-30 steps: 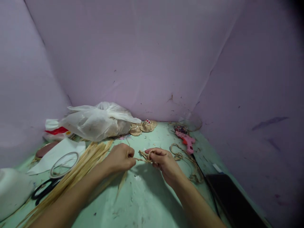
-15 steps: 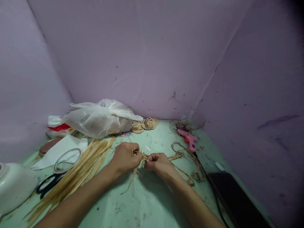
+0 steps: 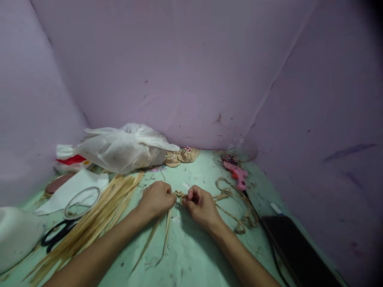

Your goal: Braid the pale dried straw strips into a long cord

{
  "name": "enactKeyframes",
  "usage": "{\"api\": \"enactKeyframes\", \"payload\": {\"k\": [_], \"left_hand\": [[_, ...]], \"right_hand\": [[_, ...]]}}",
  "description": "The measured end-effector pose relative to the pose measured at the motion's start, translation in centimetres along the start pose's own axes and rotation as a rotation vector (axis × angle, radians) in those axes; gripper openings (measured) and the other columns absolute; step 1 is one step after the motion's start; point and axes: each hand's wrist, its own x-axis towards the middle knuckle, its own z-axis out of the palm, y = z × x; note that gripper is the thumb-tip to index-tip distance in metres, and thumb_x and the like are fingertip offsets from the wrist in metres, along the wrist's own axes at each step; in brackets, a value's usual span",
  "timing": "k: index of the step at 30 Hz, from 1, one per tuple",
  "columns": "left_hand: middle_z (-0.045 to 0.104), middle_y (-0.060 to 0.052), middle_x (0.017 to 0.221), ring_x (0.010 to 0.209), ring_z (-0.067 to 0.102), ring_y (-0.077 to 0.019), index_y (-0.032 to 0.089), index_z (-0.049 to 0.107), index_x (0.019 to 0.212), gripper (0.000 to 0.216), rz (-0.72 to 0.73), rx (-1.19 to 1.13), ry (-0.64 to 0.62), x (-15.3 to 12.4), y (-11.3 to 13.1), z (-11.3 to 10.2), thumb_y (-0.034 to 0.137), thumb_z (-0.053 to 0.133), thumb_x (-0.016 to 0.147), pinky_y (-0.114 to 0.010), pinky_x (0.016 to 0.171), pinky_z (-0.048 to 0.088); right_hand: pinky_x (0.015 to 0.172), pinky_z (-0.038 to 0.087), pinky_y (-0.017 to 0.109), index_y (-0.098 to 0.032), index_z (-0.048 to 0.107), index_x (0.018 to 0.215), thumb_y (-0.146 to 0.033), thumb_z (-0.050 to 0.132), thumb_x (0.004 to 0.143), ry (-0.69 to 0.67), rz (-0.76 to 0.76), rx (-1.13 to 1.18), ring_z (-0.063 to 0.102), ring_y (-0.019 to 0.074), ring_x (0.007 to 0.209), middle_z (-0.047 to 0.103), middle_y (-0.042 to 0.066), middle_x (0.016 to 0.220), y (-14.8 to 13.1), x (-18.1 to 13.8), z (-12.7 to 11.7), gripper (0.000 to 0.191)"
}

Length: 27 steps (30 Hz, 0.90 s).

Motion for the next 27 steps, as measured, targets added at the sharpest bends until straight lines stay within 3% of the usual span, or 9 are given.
{"api": "enactKeyframes", "payload": {"k": [4,7,10,15,20,23,27], "left_hand": [[0.063,-0.007,0.070,0.068,0.054,-0.0204,0.019,0.064,0.071,0.023,-0.037,0.010,0.055,0.0,0.0,-0.2,0.028,0.044,0.062,-0.026,0.055,0.031],[0.065,-0.005,0.077,0.074,0.055,-0.0188,0.021,0.066,0.083,0.032,0.075,-0.125,0.018,0.2,-0.1,0.0,0.023,0.041,0.063,-0.026,0.061,0.035],[0.066,-0.003,0.074,0.070,0.054,-0.0149,0.018,0.068,0.077,0.033,0.197,-0.316,-0.086,0.5,-0.4,0.1,0.019,0.038,0.064,-0.023,0.063,0.036],[0.062,0.000,0.065,0.063,0.050,-0.0123,0.014,0.068,0.076,0.028,0.255,-0.434,-0.169,0.6,-0.7,0.2,0.025,0.045,0.063,-0.020,0.056,0.033],[0.039,0.004,0.045,0.048,0.035,-0.0080,0.012,0.059,0.051,0.022,0.212,-0.398,-0.152,0.5,-0.4,0.7,0.025,0.043,0.061,-0.020,0.045,0.022],[0.034,0.004,0.043,0.047,0.032,-0.0074,0.012,0.053,0.046,0.020,0.146,-0.454,-0.089,0.3,0.0,0.9,0.024,0.043,0.059,-0.020,0.044,0.022],[0.038,0.003,0.044,0.049,0.035,-0.0081,0.013,0.053,0.046,0.018,0.113,-0.542,-0.037,0.2,0.5,0.8,0.022,0.042,0.057,-0.019,0.046,0.025]], "right_hand": [[0.047,0.030,0.019,-0.016,0.053,0.066,-0.017,0.049,0.067,-0.082,0.009,-0.008,0.041,0.0084,0.050,0.050,-0.002,0.055,-0.1,-0.1,0.2,0.004],[0.048,0.031,0.020,-0.017,0.055,0.070,-0.017,0.050,0.067,-0.095,0.021,0.006,0.042,0.0084,0.050,0.052,-0.002,0.057,-0.1,-0.2,0.3,0.006],[0.047,0.031,0.019,-0.017,0.056,0.071,-0.017,0.050,0.067,-0.108,0.020,0.019,0.042,0.0079,0.050,0.052,-0.002,0.058,-0.1,-0.3,0.3,0.007],[0.049,0.033,0.018,-0.015,0.057,0.073,-0.015,0.052,0.066,-0.115,-0.003,0.003,0.042,0.0077,0.053,0.053,-0.002,0.060,-0.1,-0.1,0.3,0.009],[0.052,0.037,0.019,-0.013,0.059,0.077,-0.017,0.052,0.068,-0.114,-0.022,0.048,0.048,0.0087,0.056,0.057,0.000,0.063,-0.4,0.0,0.3,0.011],[0.058,0.039,0.020,-0.014,0.061,0.075,-0.020,0.056,0.069,0.010,-0.125,-0.124,0.052,0.0106,0.061,0.060,0.003,0.070,-1.0,-0.2,0.0,0.010],[0.057,0.036,0.022,-0.018,0.065,0.071,-0.027,0.054,0.074,0.156,-0.347,-0.563,0.050,0.0124,0.064,0.058,0.004,0.070,-1.6,-0.7,-0.2,0.015]]}}
